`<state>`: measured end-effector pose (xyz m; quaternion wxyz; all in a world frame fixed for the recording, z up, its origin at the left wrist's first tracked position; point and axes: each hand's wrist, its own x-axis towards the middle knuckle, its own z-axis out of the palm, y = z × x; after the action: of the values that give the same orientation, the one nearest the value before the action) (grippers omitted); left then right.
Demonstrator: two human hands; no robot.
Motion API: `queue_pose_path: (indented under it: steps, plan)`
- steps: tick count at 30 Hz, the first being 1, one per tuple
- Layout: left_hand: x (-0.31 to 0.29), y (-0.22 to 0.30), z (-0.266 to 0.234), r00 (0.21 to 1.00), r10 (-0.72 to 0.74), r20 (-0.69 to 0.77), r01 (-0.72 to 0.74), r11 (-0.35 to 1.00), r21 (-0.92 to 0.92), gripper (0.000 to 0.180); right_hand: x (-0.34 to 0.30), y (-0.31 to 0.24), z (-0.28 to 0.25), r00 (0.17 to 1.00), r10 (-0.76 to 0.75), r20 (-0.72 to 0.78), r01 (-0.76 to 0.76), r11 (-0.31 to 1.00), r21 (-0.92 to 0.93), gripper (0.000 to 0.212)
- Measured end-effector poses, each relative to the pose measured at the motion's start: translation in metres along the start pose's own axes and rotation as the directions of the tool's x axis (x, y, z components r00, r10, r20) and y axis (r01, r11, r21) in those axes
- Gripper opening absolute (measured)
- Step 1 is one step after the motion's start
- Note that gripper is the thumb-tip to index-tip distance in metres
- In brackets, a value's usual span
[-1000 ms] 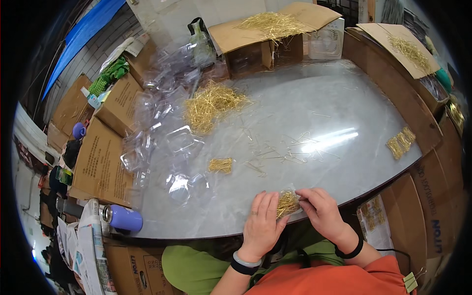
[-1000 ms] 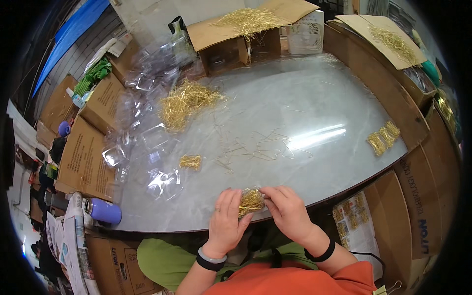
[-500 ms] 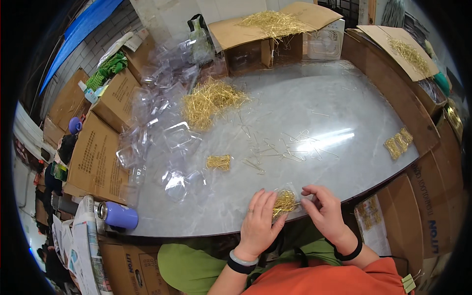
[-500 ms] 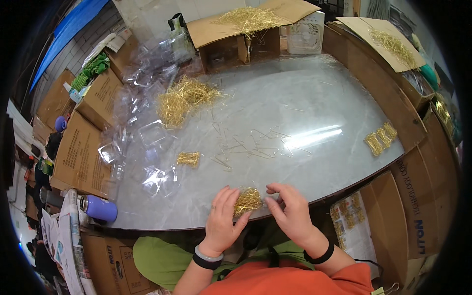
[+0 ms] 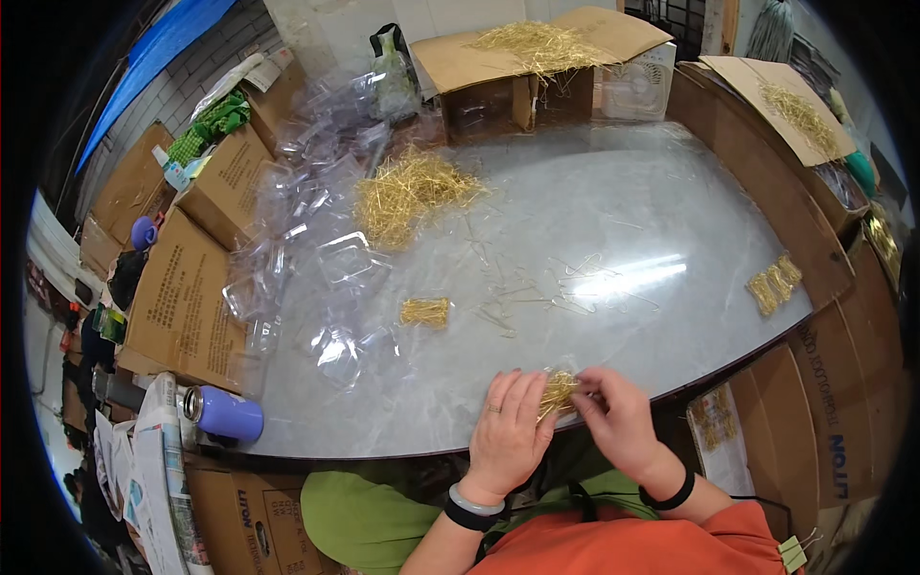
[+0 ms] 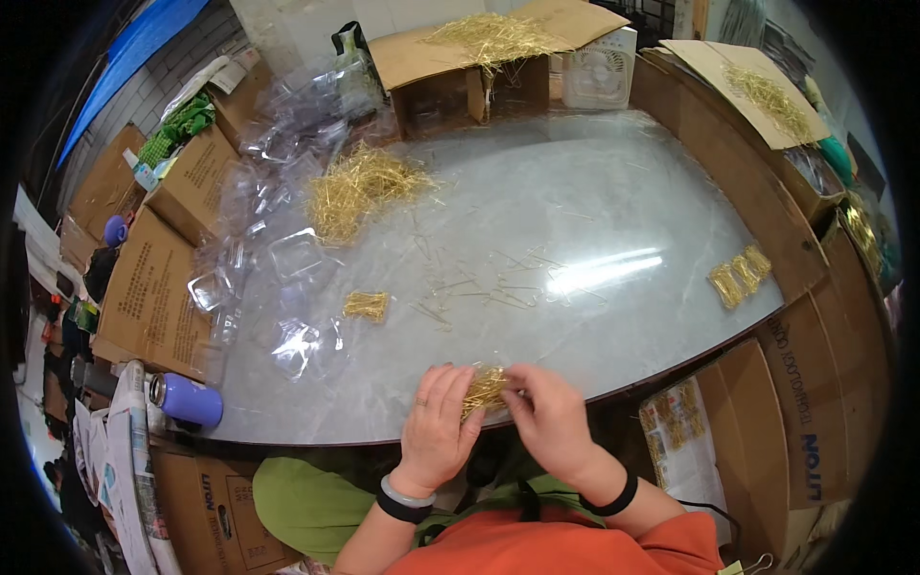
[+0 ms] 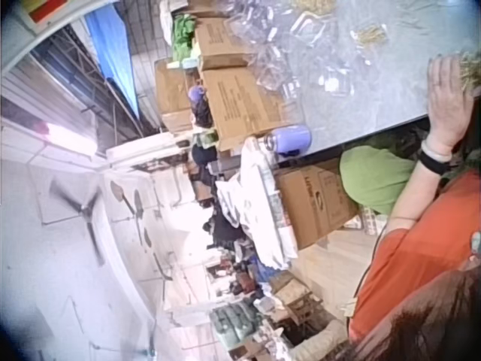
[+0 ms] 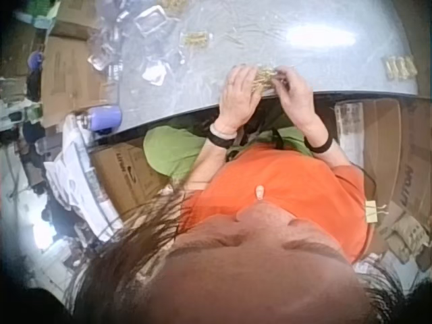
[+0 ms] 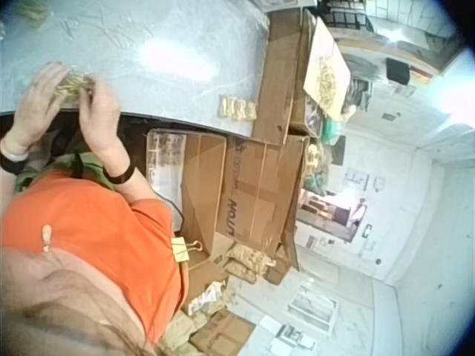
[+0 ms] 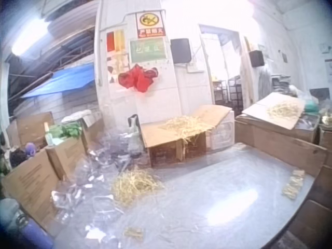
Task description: Bundling small gold-colored metallic wires together into organized groups.
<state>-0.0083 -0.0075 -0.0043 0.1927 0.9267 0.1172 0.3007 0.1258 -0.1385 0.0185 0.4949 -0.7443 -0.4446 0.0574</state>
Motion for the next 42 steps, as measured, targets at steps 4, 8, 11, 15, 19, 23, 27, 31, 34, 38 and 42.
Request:
queue_pose_path:
  steps: [4, 8, 11, 15, 19, 23, 27, 31, 34, 38, 42]
  plan:
    - [-0.003, -0.001, -0.002, 1.000, -0.023, -0.006, 0.023, 1.000, 0.010, 0.061, 0.000, 0.001, -0.001, 0.994, -0.093, -0.063, 0.087, 0.993, -0.085, 0.033]
    - [-0.005, -0.004, 0.002, 0.999, 0.015, -0.033, -0.015, 1.000, 0.001, 0.065, 0.007, -0.001, 0.009, 0.985, -0.158, 0.068, 0.169, 0.960, -0.221, 0.044]
    - [-0.008, -0.006, 0.017, 0.994, 0.048, -0.102, -0.044, 0.998, 0.035, 0.064, -0.015, 0.023, 0.019, 0.988, -0.125, 0.095, 0.144, 0.959, -0.242, 0.050]
    - [-0.010, 0.003, 0.024, 0.993, -0.031, -0.111, 0.030, 0.999, -0.013, 0.061, -0.011, 0.023, 0.017, 0.951, -0.216, 0.219, 0.286, 0.885, -0.368, 0.054]
    - [-0.013, 0.004, 0.021, 0.989, -0.038, -0.141, 0.029, 0.998, -0.063, 0.062, 0.008, 0.034, 0.021, 0.909, -0.207, 0.361, 0.344, 0.863, -0.371, 0.061]
    - [-0.019, -0.015, 0.061, 0.990, -0.062, -0.123, 0.062, 0.998, -0.004, 0.057, 0.021, 0.060, 0.023, 0.946, -0.139, 0.292, 0.196, 0.965, -0.174, 0.055]
    - [-0.012, -0.008, 0.058, 0.985, -0.045, -0.169, 0.050, 0.998, 0.023, 0.054, 0.019, 0.078, 0.032, 0.905, -0.273, 0.325, 0.403, 0.794, -0.456, 0.051]
    - [-0.017, -0.008, 0.050, 0.989, -0.043, -0.143, 0.048, 0.998, 0.029, 0.053, 0.017, 0.068, 0.024, 0.946, -0.240, 0.219, 0.300, 0.903, -0.308, 0.052]
    - [-0.017, -0.011, 0.051, 0.989, -0.039, -0.145, 0.044, 0.999, 0.028, 0.054, 0.023, 0.067, 0.036, 0.919, -0.181, 0.351, 0.338, 0.821, -0.461, 0.055]
    - [-0.013, -0.010, 0.041, 0.992, -0.038, -0.117, 0.033, 0.998, -0.044, 0.053, 0.028, 0.074, 0.029, 0.930, -0.260, 0.258, 0.351, 0.837, -0.420, 0.059]
    - [-0.014, -0.013, 0.048, 0.983, -0.058, -0.175, 0.044, 0.996, -0.082, 0.051, 0.024, 0.069, 0.034, 0.902, -0.214, 0.374, 0.385, 0.792, -0.474, 0.059]
